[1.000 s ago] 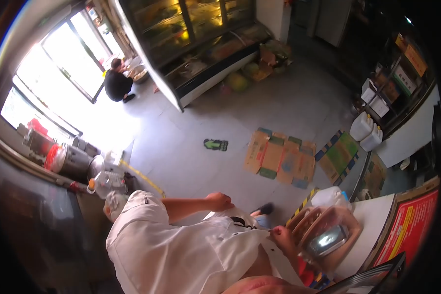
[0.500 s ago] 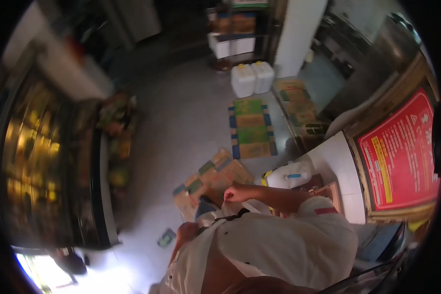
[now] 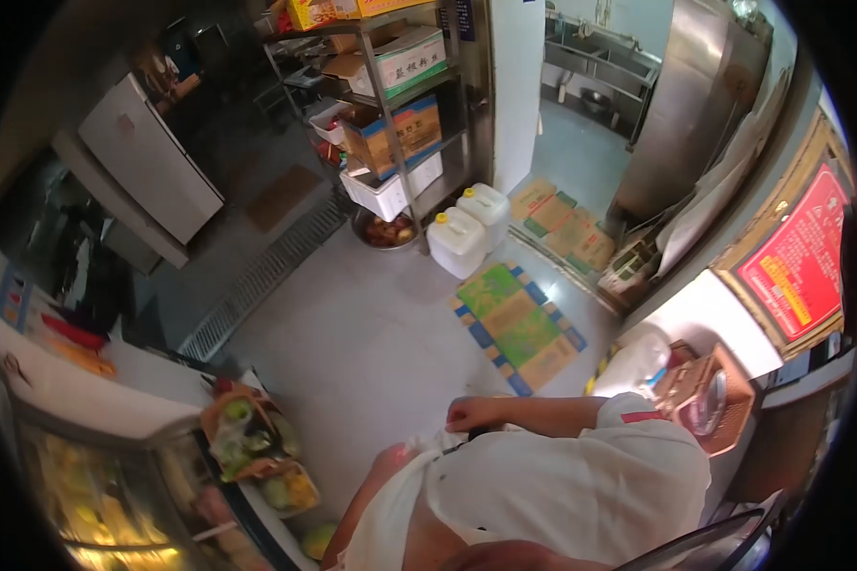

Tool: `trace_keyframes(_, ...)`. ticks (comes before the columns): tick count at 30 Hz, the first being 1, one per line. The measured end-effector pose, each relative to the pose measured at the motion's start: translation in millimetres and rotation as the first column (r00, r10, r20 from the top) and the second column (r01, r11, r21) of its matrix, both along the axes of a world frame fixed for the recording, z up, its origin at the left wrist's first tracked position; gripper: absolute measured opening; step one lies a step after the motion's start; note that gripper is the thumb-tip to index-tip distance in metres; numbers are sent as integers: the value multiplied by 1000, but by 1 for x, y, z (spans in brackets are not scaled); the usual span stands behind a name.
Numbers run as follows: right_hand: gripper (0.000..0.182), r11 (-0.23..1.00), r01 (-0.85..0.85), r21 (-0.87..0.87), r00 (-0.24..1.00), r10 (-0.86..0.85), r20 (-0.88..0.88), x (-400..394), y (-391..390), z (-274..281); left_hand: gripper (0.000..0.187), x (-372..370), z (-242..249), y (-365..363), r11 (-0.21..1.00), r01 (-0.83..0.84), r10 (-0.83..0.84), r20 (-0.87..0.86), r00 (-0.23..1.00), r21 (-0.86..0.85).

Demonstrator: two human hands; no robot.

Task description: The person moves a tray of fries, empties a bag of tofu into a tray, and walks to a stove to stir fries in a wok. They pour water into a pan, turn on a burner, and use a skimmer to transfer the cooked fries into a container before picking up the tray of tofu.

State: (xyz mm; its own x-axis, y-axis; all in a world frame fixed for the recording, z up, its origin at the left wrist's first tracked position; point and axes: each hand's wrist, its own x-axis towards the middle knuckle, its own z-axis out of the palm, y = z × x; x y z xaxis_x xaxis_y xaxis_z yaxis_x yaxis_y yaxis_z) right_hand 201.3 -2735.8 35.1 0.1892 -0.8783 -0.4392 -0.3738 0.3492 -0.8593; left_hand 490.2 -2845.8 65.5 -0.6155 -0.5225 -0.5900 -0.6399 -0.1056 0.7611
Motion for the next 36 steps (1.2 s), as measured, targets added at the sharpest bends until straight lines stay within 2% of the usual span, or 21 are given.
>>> trace_keyframes(2, 53, 999, -40, 26, 999, 40, -14, 7, -73, -42, 38, -2, 27, -85, 1000, 11, -10, 27, 1000, -2)
trace_keyframes(3, 61, 993, -96, 67, 994, 99, -41, 15, -113, -60, 40, -7, 49, -126, 992, 90, -75, 159, 984, -90)
trace_keyframes(4, 61, 993, -103, 55, 994, 105, -27, 16, -157, -50, 42, -11, 58, -169, 970, 175, -121, 289, 950, -168)
trace_keyframes(5, 60, 984, -169, 59, 986, 169, -5, 12, -202, -8, 42, 4, 20, -210, 970, 159, -100, 298, 949, -181)
trace_keyframes(6, 58, 965, -253, 65, 968, 252, 25, 13, -249, 15, 41, 39, -43, -248, 979, -99, 131, 178, 975, -175)
trace_keyframes(7, 58, 951, -305, 53, 952, 304, 35, 18, -304, 7, 41, 65, -71, -282, 919, -366, 377, 55, 925, -143)
trace_keyframes(8, 55, 919, -391, 53, 920, 388, 52, 18, -367, -6, 41, 58, -52, -318, 888, -434, 445, 47, 894, -150)
trace_keyframes(10, 51, 822, -565, 61, 824, 559, 95, 47, -466, -3, 38, 54, 23, -379, 879, -347, 380, 43, 924, -326)
trace_keyframes(13, 43, 926, -374, 50, 927, 374, 0, 62, -616, 55, 34, 69, 39, -466, 759, -586, 598, -52, 799, -284)
trace_keyframes(14, 43, 897, -439, 50, 898, 440, -21, 71, -661, 58, 33, 75, 40, -499, 731, -620, 627, -77, 775, -287)
trace_keyframes(15, 43, 908, -415, 49, 908, 417, -44, 81, -702, 55, 32, 92, 9, -534, 713, -671, 655, -148, 741, -205)
trace_keyframes(20, 41, 927, -368, 73, 910, 375, -177, 148, -890, 29, 32, 110, 14, -708, 555, -831, 803, -241, 545, -31)
trace_keyframes(23, 37, 935, -349, 60, 920, 354, -169, 198, -1002, 3, 34, 157, -16, -835, 598, -784, 769, -155, 620, -166)
trace_keyframes(24, 37, 924, -381, 13, 910, 378, -172, 207, -1042, -15, 34, 170, -26, -875, 682, -693, 688, -119, 716, -231)
trace_keyframes(25, 34, 927, -374, 29, 916, 374, -147, 220, -1078, 0, 35, 180, -33, -915, 756, -589, 597, -67, 799, -285)
trace_keyframes(26, 34, 923, -383, 30, 910, 383, -159, 226, -1115, 0, 35, 192, -34, -953, 749, -600, 605, -78, 792, -281)
trace_keyframes(28, 31, 924, -350, -154, 881, 268, -390, 237, -1187, -12, 34, 224, -32, -1030, 769, -522, 541, -61, 839, -369)
trace_keyframes(30, 32, 951, -280, -135, 926, 230, -300, 242, -1257, -24, 33, 264, -36, -1111, 750, -474, 546, 28, 837, -461)
trace_keyframes(32, 34, 995, -64, 79, 986, 75, -147, 249, -1334, -45, 31, 305, -56, -1196, 725, -425, 561, 107, 821, -542)
trace_keyframes(34, 36, 983, -107, 149, 974, 133, -182, 262, -1417, -77, 29, 363, -98, -1262, 708, -550, 664, 153, 732, -443)
trace_keyframes(36, 39, 964, -150, 222, 954, 200, -222, 280, -1500, -119, 29, 435, -169, -1302, 682, -502, 674, 188, 715, -532)
